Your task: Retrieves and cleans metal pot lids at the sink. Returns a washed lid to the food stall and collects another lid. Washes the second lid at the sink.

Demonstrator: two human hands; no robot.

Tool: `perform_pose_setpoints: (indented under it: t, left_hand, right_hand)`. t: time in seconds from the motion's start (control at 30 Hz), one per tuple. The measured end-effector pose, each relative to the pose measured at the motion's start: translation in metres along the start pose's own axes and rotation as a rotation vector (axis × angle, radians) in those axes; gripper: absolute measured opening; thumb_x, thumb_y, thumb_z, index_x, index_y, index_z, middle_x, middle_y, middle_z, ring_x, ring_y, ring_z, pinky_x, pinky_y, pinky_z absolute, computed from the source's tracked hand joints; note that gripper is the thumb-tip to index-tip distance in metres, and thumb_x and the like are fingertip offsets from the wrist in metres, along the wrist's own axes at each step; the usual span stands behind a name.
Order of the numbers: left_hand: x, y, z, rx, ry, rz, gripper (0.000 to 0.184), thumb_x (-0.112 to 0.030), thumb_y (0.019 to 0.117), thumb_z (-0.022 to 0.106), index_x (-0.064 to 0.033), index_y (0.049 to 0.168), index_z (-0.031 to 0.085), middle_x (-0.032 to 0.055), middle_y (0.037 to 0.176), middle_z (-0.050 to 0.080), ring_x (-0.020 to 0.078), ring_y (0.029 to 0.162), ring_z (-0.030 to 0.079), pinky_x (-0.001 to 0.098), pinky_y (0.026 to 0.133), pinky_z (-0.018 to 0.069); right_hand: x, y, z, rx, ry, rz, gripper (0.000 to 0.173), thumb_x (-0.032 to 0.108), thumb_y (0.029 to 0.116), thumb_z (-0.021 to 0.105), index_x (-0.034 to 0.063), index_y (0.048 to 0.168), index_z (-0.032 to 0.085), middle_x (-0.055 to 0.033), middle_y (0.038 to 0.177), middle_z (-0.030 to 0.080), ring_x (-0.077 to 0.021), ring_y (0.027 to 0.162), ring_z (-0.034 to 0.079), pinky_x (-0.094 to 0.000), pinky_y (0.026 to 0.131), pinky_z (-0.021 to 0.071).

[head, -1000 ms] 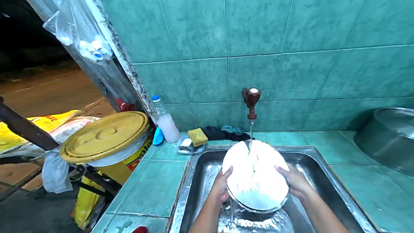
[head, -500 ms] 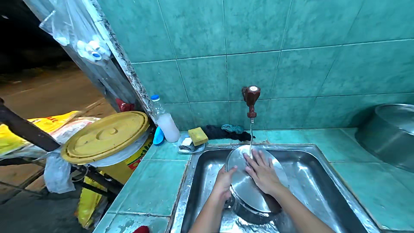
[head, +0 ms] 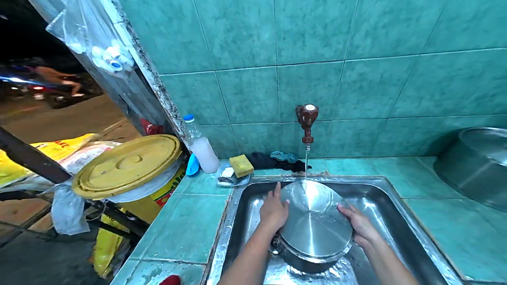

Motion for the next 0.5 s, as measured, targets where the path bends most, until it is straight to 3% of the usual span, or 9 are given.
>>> perform_pose_setpoints:
  t: [0.07,0.1,0.13,0.23,0.3,0.5]
  left_hand:
    - [-0.017,0.001,0.016,0.01,0.212,0.038,0.091,-0.071,0.0976,0.042,-0.0216,0.167,0.01,0.0142,0.173,0.006,0.043,0.157,0.008,0.0699,0.121,0.0058]
    - [-0.027,0.003,0.023,-0.017,0.252,0.084,0.096,-0.077,0.0949,0.039,-0.0202,0.167,0.011,0.0142,0.173,0.001,0.0435,0.157,-0.001,0.0709,0.12,-0.0032]
    - [-0.038,0.004,0.03,-0.035,0.262,0.14,0.097,-0.079,0.0941,0.036,-0.0189,0.167,0.013,0.0142,0.173,0.0,0.0425,0.157,-0.005,0.07,0.121,-0.0066]
    - [-0.079,0.003,0.055,0.031,0.214,0.411,0.088,-0.072,0.0995,0.033,-0.0173,0.166,0.017,0.0114,0.173,0.006,0.0353,0.159,-0.004,0.0647,0.124,-0.007]
    - [-0.093,0.003,0.061,0.095,0.206,0.521,0.082,-0.069,0.1013,0.035,-0.0209,0.166,0.018,0.0049,0.173,0.008,0.0291,0.16,-0.002,0.0619,0.124,-0.0081]
    - [-0.079,0.018,0.039,-0.003,0.261,0.341,0.081,-0.065,0.1035,0.032,-0.0184,0.167,0.014,0.0076,0.174,0.0,0.0315,0.159,-0.009,0.0636,0.123,-0.0095]
  right_hand:
    - [0.003,-0.005,0.003,-0.001,-0.024,-0.032,0.031,0.014,0.1074,0.051,0.0002,0.135,0.052,-0.0167,0.103,0.07,-0.0226,0.087,0.073,-0.0399,0.075,0.0624]
    - [0.004,-0.008,0.007,0.007,-0.03,-0.046,0.029,0.013,0.1073,0.051,-0.0005,0.133,0.054,-0.0166,0.101,0.071,-0.0224,0.085,0.073,-0.0394,0.074,0.0628]
    - [0.004,-0.01,0.011,0.019,-0.033,-0.058,0.027,0.012,0.1072,0.051,-0.0011,0.131,0.055,-0.0164,0.1,0.071,-0.0221,0.084,0.073,-0.0389,0.073,0.0631]
    - [0.002,-0.012,0.019,0.058,-0.017,-0.082,0.027,0.011,0.1074,0.05,-0.0023,0.13,0.055,-0.0164,0.097,0.072,-0.022,0.082,0.074,-0.0384,0.072,0.0637]
    - [0.003,-0.012,0.018,0.057,-0.011,-0.091,0.027,0.011,0.1077,0.049,-0.0021,0.131,0.055,-0.0164,0.098,0.072,-0.0217,0.082,0.074,-0.0379,0.072,0.0638]
    - [0.003,-0.01,0.017,0.05,0.012,-0.142,0.026,0.011,0.108,0.048,-0.0027,0.129,0.056,-0.0165,0.099,0.072,-0.0218,0.083,0.074,-0.0381,0.073,0.0638]
Point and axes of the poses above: each hand's wrist, its own y-axis towards the middle knuckle, its own z-axis out of the palm, x = y × z, the point moved 10 cm from there along y, towards the middle knuckle
